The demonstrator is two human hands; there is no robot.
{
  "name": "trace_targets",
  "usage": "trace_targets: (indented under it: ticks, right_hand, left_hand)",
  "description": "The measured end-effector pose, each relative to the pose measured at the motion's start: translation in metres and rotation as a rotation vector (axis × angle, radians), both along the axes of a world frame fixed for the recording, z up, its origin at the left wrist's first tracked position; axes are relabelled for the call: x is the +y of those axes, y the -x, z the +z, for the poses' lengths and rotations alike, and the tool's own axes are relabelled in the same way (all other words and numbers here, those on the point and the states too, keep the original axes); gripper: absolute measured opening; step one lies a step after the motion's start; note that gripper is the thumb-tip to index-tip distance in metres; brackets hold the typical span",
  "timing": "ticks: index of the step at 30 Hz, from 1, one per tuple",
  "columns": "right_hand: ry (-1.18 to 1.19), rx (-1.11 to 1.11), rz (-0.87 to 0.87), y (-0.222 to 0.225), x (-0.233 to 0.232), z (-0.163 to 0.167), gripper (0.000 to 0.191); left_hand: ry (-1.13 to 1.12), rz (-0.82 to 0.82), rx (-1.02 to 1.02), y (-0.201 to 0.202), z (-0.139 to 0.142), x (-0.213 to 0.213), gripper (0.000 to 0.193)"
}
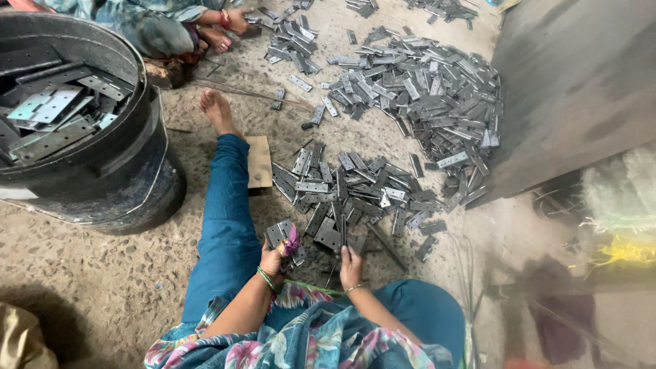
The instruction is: The person sits on the floor and assembles small metal brackets by inserting pins into them. They handle the parts one at a time, using a cloth to hold the brackets while inserting the pins with their other hand.
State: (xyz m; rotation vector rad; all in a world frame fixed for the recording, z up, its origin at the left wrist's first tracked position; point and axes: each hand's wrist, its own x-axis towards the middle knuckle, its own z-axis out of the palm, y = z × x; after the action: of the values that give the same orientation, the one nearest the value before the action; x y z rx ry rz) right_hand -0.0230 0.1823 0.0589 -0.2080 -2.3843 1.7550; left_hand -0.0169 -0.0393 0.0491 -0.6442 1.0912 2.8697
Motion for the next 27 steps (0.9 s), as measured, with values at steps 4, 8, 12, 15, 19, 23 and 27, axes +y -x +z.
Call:
trace_targets:
  ticks: [4,8,12,15,19,23,27]
  right_hand:
    - [0.146,-0.304,-0.101,-0.0022,0.0019,0.0027,0.033]
    - [-0.092,0.143,0.009,0.0001,0.0033,0.0050,0.034]
    - [0.052,-0.268,-0.089,0.0018,0.0009,0.0053,0.036]
    - [0.035,-0.177,-0.071,0.0008,-0.0013,0.0063,0.037]
    - [-0.123,-0.232,-0.022,-0.0017,-0.0028,0.0079,0.036]
    - [-0.177,0.077,0.035,-0.0008,-0.0024,0.0086,0.036]
    - [-0.112,-0.068,0.020,0.0031,0.0019,0.0098,0.039]
  left_hand:
    - [0.019,0.019,-0.005,0.0018,0.0053,-0.0010,0.053]
    - [0.021,0.060,0.043,0.0028,0.0093,-0.0005,0.048]
    - [0.099,0.018,-0.020,0.0022,0.0103,0.0002,0.052]
    - [0.128,0.068,0.093,0.0020,0.0100,-0.0003,0.051]
    - [0.033,0.016,-0.035,0.0007,0.0088,0.0001,0.044]
    - [-0.002,0.092,0.001,0.0012,0.0082,0.0008,0.042]
    - [0.023,0.103,-0.045,0.0012,0.0084,0.0007,0.041]
